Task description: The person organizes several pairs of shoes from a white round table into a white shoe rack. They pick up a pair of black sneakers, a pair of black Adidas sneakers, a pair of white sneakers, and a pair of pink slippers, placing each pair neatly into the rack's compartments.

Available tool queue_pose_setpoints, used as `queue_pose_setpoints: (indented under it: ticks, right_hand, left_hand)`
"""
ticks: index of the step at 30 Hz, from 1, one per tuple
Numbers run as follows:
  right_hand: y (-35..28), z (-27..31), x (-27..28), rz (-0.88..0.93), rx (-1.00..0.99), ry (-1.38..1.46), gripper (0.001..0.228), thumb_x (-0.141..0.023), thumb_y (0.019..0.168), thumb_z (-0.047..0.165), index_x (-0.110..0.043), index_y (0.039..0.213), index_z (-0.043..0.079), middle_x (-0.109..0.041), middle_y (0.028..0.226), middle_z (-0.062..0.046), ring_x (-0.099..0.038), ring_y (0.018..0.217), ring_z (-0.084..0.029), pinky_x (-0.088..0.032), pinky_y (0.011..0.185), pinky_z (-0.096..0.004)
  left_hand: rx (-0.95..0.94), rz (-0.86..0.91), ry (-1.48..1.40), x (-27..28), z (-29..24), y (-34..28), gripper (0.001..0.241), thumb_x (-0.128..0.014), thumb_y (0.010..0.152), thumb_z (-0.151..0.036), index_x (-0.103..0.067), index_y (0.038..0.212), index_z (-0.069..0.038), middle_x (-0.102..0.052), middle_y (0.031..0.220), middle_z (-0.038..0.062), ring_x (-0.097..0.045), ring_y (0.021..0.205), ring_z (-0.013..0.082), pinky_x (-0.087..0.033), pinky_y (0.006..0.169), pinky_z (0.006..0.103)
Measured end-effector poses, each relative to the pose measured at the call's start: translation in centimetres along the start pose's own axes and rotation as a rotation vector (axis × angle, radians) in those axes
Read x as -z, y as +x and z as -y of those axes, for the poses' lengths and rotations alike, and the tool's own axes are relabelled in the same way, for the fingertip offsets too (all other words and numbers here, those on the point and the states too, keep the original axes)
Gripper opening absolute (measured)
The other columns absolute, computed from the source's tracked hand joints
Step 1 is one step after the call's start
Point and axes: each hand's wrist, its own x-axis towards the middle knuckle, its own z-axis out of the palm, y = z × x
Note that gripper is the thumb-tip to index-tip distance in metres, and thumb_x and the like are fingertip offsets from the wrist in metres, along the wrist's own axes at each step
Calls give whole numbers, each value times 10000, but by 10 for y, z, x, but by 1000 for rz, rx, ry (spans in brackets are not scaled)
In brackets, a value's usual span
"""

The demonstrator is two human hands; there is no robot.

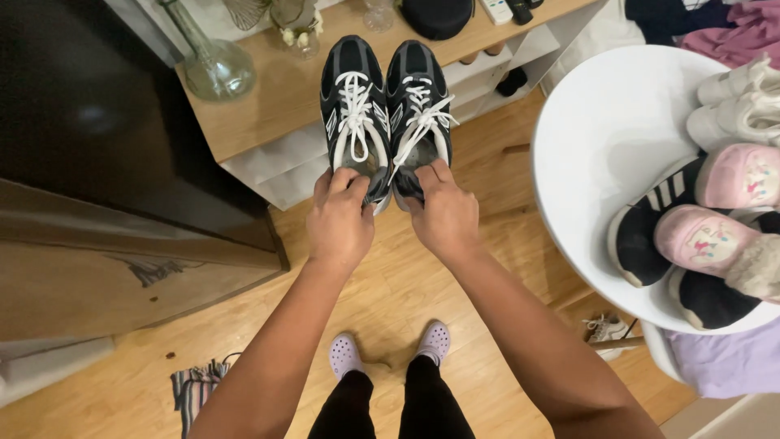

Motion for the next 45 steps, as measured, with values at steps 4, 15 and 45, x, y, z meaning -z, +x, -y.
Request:
queue_pose_setpoints:
  ticks: [4, 15, 45]
  right_hand:
    - [-3, 10, -11, -35, 24, 14, 377, -795, 796, 162, -641, 1125, 63, -633, 1191, -109, -691, 858, -390, -560, 677, -510]
    - [2, 1, -33, -6, 91, 23, 375, -784, 790, 147, -644, 1127, 60, -630, 1192, -109, -690, 837, -396, -556, 662, -510]
    - [-2, -41, -164, 138, 260, 123, 275, -776, 832, 163, -640, 1061, 95, -616, 1083, -99, -690, 812, -375, -559, 678, -481]
  left_hand:
    - [-18, -6, 15, 5, 14, -4, 345, -798, 767, -72, -700, 1097, -83, -599, 1207, 39, -531, 1249, 367, -548, 838, 484]
    - [-2, -87, 12, -13, 35, -15, 371, -801, 751, -62, -703, 1109, -74, -602, 1212, 53, -540, 1240, 395, -535, 888, 486]
    - [163, -185, 108, -106, 122, -62, 337, -840, 727, -135, -738, 1040, -65, -639, 1120, 73, -591, 1124, 373, -542, 867, 476]
